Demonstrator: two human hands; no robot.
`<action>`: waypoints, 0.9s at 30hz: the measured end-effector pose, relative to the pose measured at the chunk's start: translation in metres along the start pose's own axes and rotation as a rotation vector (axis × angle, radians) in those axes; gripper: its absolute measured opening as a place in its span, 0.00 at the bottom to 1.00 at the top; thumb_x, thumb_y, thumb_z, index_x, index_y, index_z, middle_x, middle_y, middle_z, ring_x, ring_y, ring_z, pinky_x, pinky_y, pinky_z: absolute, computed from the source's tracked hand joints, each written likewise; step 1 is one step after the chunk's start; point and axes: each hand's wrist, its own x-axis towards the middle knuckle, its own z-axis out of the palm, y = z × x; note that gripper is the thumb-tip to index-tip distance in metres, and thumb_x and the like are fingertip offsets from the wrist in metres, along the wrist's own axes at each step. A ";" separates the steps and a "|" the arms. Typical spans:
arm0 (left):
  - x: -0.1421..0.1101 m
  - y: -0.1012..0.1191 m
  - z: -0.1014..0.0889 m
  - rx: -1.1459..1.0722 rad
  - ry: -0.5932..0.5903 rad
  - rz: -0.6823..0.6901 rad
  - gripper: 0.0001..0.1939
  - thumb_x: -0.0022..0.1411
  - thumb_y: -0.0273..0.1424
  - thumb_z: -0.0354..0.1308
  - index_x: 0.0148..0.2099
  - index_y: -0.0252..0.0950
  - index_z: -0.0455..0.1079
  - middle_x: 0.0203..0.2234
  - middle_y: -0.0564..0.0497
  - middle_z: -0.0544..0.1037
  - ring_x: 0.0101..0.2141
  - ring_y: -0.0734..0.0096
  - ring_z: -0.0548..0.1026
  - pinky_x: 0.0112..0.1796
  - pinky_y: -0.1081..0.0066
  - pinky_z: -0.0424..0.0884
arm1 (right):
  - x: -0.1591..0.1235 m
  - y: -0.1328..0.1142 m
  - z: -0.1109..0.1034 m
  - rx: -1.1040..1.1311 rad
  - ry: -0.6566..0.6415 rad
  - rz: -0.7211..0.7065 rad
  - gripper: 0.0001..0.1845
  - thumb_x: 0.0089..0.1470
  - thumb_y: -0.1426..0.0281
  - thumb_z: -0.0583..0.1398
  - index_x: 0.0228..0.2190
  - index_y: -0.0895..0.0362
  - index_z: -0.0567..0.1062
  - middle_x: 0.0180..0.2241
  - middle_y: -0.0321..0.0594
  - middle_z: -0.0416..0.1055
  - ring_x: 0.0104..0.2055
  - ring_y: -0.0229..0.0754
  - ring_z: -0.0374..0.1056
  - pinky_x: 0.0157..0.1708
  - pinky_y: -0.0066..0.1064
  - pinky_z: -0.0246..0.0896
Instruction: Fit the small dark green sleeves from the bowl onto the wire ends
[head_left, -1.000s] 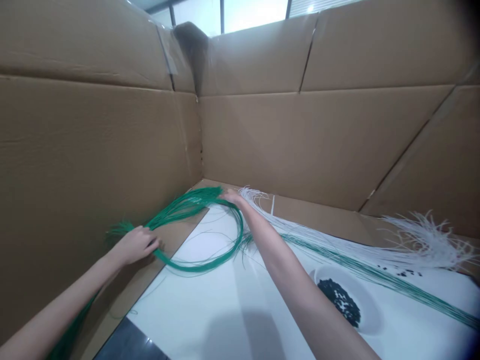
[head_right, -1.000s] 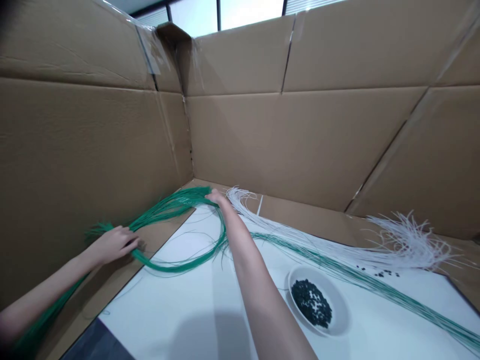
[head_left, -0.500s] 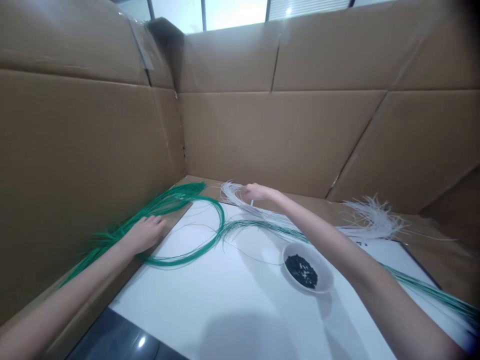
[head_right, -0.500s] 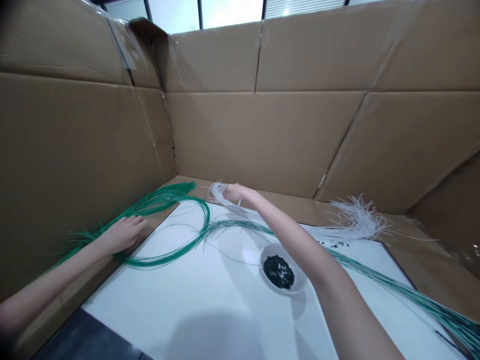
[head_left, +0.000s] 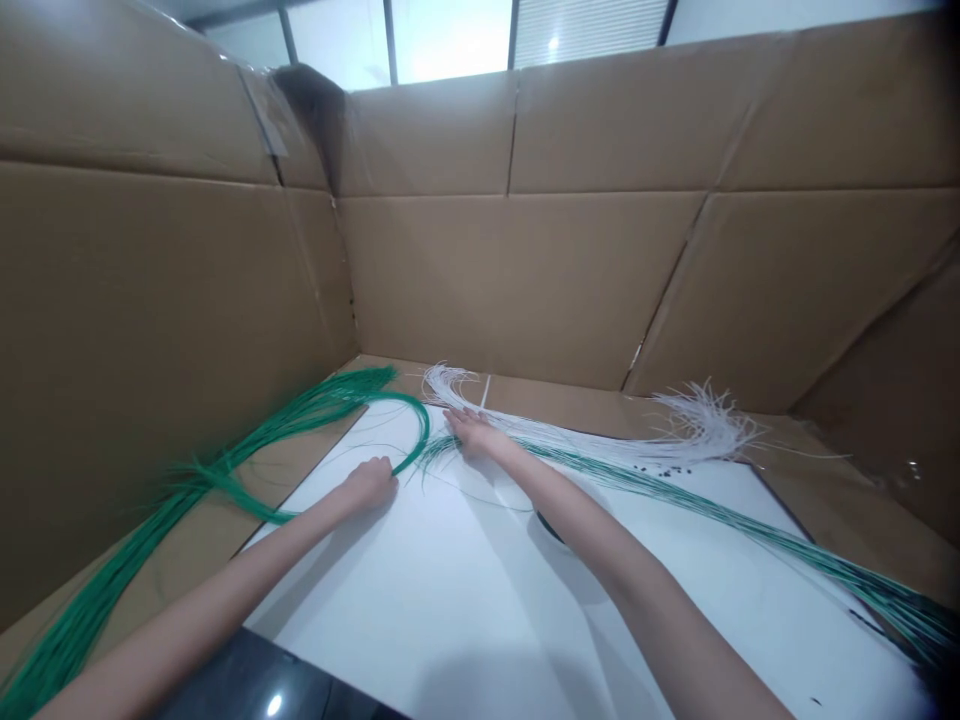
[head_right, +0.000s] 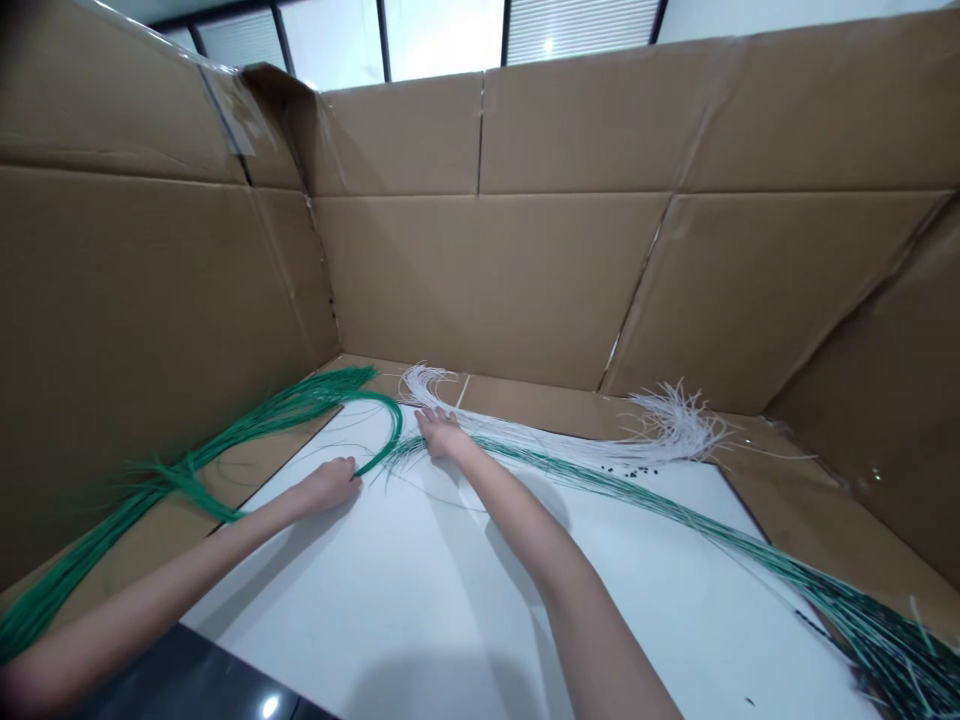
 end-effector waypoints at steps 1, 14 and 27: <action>0.002 -0.003 -0.002 -0.013 -0.002 -0.019 0.13 0.55 0.30 0.42 0.37 0.27 0.64 0.34 0.33 0.72 0.36 0.54 0.72 0.33 0.65 0.64 | 0.004 -0.001 -0.002 -0.004 -0.012 -0.016 0.47 0.35 0.77 0.61 0.56 0.55 0.47 0.58 0.49 0.47 0.60 0.55 0.40 0.54 0.47 0.41; -0.018 -0.020 -0.015 -0.087 -0.037 0.134 0.13 0.51 0.39 0.49 0.34 0.35 0.63 0.32 0.48 0.72 0.33 0.66 0.71 0.33 0.71 0.64 | -0.019 -0.007 -0.007 -0.073 0.089 -0.154 0.19 0.46 0.81 0.50 0.42 0.59 0.68 0.43 0.49 0.65 0.47 0.47 0.60 0.43 0.36 0.54; -0.035 0.013 0.007 0.186 0.089 0.015 0.15 0.55 0.18 0.39 0.41 0.26 0.63 0.36 0.35 0.69 0.37 0.56 0.71 0.33 0.62 0.65 | -0.107 -0.044 0.015 -0.017 -0.084 -0.045 0.12 0.44 0.77 0.55 0.33 0.65 0.73 0.36 0.54 0.70 0.37 0.48 0.68 0.31 0.31 0.58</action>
